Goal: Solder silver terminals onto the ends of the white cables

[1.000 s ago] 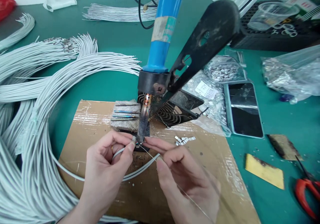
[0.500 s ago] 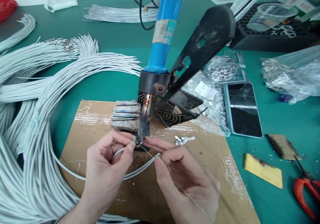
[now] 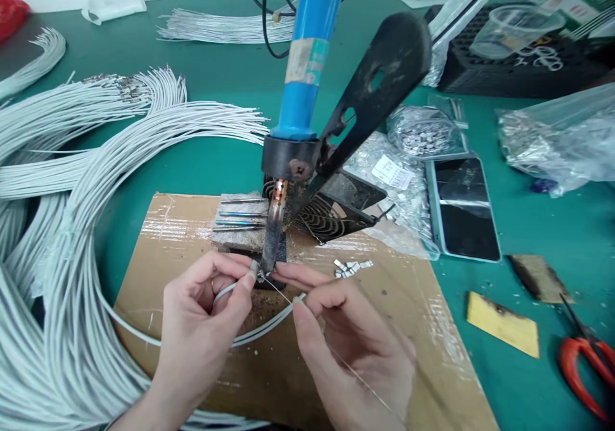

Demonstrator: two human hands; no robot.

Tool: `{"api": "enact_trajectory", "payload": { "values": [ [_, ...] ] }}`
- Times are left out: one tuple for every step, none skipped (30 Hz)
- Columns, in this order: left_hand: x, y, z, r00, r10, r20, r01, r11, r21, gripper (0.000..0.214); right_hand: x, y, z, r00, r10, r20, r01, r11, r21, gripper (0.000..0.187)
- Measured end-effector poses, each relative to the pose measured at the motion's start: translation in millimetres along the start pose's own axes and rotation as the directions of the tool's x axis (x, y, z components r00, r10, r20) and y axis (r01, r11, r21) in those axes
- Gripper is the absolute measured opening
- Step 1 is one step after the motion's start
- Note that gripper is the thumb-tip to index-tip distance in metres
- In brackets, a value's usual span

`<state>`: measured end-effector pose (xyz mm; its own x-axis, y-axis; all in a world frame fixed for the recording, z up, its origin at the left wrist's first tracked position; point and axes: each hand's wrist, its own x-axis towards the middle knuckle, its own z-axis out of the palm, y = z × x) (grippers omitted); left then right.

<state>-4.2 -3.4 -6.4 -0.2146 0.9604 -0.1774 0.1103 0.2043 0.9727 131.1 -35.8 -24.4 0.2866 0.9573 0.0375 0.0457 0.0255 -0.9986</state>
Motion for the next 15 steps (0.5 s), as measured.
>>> {"api": "enact_trajectory", "payload": {
  "values": [
    [0.1, 0.4, 0.5, 1.0, -0.009, -0.006, 0.009, 1.0, -0.006, 0.01, 0.1, 0.1, -0.3, 1.0, 0.0, 0.004, 0.0, 1.0, 0.002, 0.021],
    [0.1, 0.7, 1.1, 1.0, -0.018, -0.008, 0.017, 1.0, -0.01, 0.01, 0.3, 0.3, -0.7, 1.0, 0.001, 0.01, -0.001, 1.0, 0.005, 0.021],
    [0.0, 1.1, 1.7, 1.0, -0.021, -0.005, 0.021, 1.0, -0.013, 0.009, 0.4, 0.6, -1.1, 1.0, 0.003, 0.013, -0.003, 1.0, 0.011, 0.021],
    [0.0, 1.3, 2.2, 1.0, -0.02, -0.008, 0.02, 1.0, -0.016, 0.009, 0.5, 1.0, -1.4, 1.0, 0.007, 0.015, -0.007, 1.0, 0.017, 0.021],
    [-0.1, 1.5, 2.6, 1.0, -0.019, -0.014, 0.018, 1.0, -0.017, 0.009, 0.5, 1.3, -1.6, 1.0, 0.012, 0.016, -0.013, 1.0, 0.024, 0.021],
    [-0.2, 1.7, 2.9, 1.0, -0.016, -0.021, 0.015, 1.0, -0.019, 0.009, 0.6, 1.6, -1.6, 1.0, 0.017, 0.015, -0.018, 0.999, 0.03, 0.021],
    [-0.4, 1.8, 3.1, 1.0, -0.012, -0.021, 0.012, 1.0, -0.02, 0.009, 0.6, 1.7, -1.5, 1.0, 0.022, 0.012, -0.022, 0.999, 0.034, 0.021],
    [-0.5, 1.9, 3.3, 1.0, -0.011, -0.021, 0.01, 1.0, -0.02, 0.009, 0.5, 1.6, -1.3, 1.0, 0.026, 0.008, -0.027, 0.999, 0.038, 0.021],
    [-0.6, 2.0, 3.5, 1.0, -0.013, -0.021, 0.012, 1.0, -0.021, 0.009, 0.5, 1.4, -1.1, 1.0, 0.031, 0.003, -0.031, 0.999, 0.041, 0.021],
    [-0.7, 2.1, 3.7, 1.0, -0.015, -0.02, 0.015, 1.0, -0.021, 0.009, 0.4, 1.1, -0.8, 0.999, 0.032, -0.002, -0.031, 0.999, 0.043, 0.022],
    [-0.9, 2.2, 3.9, 1.0, -0.014, -0.018, 0.013, 1.0, -0.022, 0.009, 0.2, 0.8, -0.6, 1.0, 0.03, -0.007, -0.03, 0.999, 0.043, 0.022],
    [-1.0, 2.3, 4.1, 1.0, -0.011, -0.016, 0.01, 1.0, -0.023, 0.009, 0.1, 0.5, -0.4, 1.0, 0.028, -0.01, -0.027, 0.999, 0.04, 0.022],
    [-1.1, 2.4, 4.4, 1.0, -0.007, -0.016, 0.007, 1.0, -0.024, 0.01, -0.1, 0.3, -0.4, 1.0, 0.025, -0.009, -0.025, 0.999, 0.037, 0.022],
    [-1.2, 2.5, 4.6, 1.0, -0.004, -0.017, 0.004, 1.0, -0.024, 0.01, -0.3, 0.2, -0.4, 1.0, 0.021, -0.009, -0.021, 0.999, 0.032, 0.022],
    [-1.2, 2.7, 4.8, 1.0, -0.001, -0.017, 0.001, 1.0, -0.024, 0.01, -0.6, 0.2, -0.4, 1.0, 0.018, -0.008, -0.018, 0.999, 0.027, 0.022]
  ]
}}
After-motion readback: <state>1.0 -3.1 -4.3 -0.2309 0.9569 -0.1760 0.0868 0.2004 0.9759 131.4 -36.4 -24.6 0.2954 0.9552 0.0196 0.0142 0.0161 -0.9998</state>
